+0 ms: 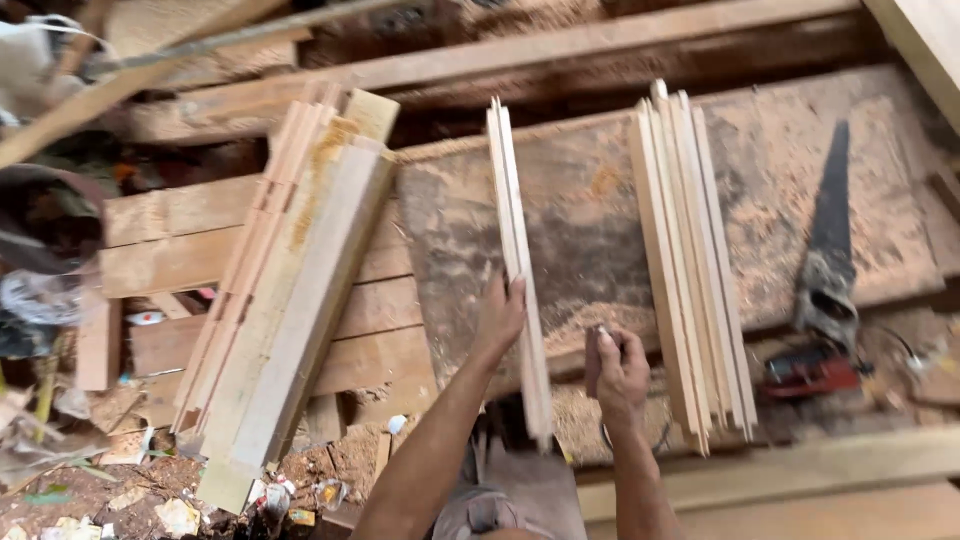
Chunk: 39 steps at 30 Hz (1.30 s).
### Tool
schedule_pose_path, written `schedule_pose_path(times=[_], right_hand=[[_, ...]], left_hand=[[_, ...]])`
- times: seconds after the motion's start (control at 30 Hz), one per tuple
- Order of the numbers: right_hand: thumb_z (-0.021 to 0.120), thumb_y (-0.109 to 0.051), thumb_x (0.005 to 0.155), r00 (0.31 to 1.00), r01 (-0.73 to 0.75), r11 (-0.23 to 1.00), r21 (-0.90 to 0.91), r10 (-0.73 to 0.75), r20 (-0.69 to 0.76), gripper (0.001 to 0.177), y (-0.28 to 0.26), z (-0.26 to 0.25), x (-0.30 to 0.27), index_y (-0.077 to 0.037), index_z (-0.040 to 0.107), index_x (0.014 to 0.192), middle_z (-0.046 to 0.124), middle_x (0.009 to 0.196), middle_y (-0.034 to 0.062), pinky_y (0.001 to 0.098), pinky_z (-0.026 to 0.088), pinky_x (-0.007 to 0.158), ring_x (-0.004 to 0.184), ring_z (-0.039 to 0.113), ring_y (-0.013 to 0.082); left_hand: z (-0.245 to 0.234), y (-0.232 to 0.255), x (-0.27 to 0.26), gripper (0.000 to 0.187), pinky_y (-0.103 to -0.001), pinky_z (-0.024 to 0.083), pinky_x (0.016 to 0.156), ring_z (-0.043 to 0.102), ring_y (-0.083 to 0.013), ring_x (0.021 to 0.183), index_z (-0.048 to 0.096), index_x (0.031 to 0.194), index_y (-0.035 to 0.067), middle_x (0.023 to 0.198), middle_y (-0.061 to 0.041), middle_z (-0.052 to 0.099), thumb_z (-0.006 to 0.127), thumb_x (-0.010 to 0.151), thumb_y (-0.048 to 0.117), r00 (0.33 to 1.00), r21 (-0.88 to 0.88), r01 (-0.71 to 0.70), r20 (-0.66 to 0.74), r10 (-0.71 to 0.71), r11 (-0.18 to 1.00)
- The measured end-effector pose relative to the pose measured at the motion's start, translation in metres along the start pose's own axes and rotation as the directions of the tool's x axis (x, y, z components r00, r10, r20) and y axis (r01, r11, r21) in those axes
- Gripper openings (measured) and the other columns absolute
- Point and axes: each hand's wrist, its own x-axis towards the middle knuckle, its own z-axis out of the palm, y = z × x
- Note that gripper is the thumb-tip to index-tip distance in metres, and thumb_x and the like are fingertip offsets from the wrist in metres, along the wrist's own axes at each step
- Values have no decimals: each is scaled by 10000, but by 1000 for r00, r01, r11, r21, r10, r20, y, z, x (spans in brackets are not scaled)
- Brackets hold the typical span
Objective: Chiseling a wooden joint for a precise fit and then sorting through a collection of thin wooden strips in a workshop.
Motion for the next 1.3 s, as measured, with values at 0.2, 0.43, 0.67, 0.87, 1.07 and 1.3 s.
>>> schedule_pose_path(times=[0.2,0.43,0.67,0.87,1.07,1.3], right_hand=[[680,-194,999,997,-13,994,-112,22,72,179,-7,-6,-38,-23,698,1047,623,803,112,433,511,748,801,580,230],[622,-299,1057,974,-221,951,-215,225,-6,182,101,-65,-60,-159,735,1081,714,808,135,388,582,552,663,674,247],[640,-238,1044,993,-5,991,-135,21,118,211,70,-74,-64,-40,710,1059,663,838,121,390,532,742,811,617,204],[600,-210,1033,941,270,898,-346,-170,294,198,92,-61,-65,-40,683,1090,689,875,160,420,553,698,790,684,301],[557,-182,1033,825,557,712,-428,-415,383,142,104,-53,-55,-76,639,1080,643,884,43,272,521,576,696,582,130],[692,-236,969,790,612,630,-478,-509,341,94,122,30,48,-151,731,976,718,829,67,402,569,634,768,727,294]], left_hand=[[53,-52,34,597,-576,531,918,676,-486,1075,578,1275,104,1159,-218,627,295,1058,583,995,491,-64,-37,94,869],[64,-79,33,544,-583,581,860,673,-495,1047,579,1388,203,1165,-166,585,408,1049,592,958,363,-134,-189,214,922],[86,-78,22,505,-579,573,806,641,-515,1030,519,1485,164,1115,-203,582,361,1111,464,857,175,-284,-396,331,943],[87,-81,26,508,-558,589,763,672,-456,991,520,1490,237,1105,-141,589,364,1093,513,834,217,-295,-417,362,930],[93,-98,44,781,-283,540,463,551,-129,772,408,1574,152,1108,-66,510,116,1029,630,870,327,-245,-340,356,913],[88,-88,34,559,-404,607,684,693,-355,982,488,1528,106,1154,-117,594,285,1101,406,796,352,-355,-372,477,866]])
